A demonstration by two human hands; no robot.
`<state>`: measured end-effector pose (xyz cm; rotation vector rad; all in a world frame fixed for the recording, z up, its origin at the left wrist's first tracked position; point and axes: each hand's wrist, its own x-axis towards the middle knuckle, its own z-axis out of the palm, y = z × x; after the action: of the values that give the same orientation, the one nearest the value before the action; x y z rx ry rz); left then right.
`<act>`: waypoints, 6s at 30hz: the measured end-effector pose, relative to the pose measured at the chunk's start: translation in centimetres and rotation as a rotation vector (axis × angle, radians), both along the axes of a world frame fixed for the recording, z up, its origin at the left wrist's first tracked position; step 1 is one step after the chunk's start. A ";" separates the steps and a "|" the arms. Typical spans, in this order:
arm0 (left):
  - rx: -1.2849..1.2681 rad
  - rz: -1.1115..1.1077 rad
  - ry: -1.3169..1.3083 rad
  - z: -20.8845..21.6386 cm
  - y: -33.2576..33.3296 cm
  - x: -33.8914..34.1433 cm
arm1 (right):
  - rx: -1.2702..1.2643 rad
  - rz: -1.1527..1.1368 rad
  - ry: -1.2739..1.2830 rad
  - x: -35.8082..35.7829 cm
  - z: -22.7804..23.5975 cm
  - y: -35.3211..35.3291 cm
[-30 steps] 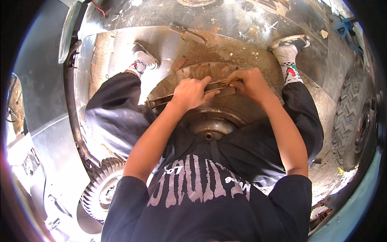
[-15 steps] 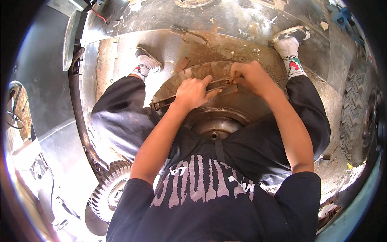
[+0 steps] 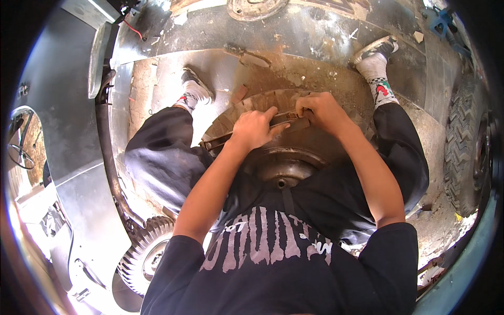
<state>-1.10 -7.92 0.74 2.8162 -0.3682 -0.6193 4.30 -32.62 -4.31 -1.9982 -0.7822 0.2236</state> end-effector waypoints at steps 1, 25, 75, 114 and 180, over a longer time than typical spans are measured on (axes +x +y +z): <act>-0.008 0.003 0.007 -0.1 0.0 -0.3 | 0.033 0.002 0.028 -0.2 0.1 0.1; -0.052 0.035 -0.025 0.0 0.1 -0.3 | -0.143 0.003 0.177 1.4 1.3 -3.3; 0.021 0.146 0.120 0.7 -0.2 1.6 | -0.165 -0.540 -0.053 -5.2 0.1 2.1; -0.238 0.257 -0.106 -1.8 3.4 0.6 | 0.268 -0.639 0.029 -2.8 12.4 -5.5; -1.255 0.851 1.146 -0.6 5.3 -11.1 | 0.469 -0.932 0.385 -8.2 8.7 -7.7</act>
<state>-12.19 -2.64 0.13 0.9682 0.4884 -1.0702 -3.88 -40.33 4.36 -1.5991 0.3489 -0.1200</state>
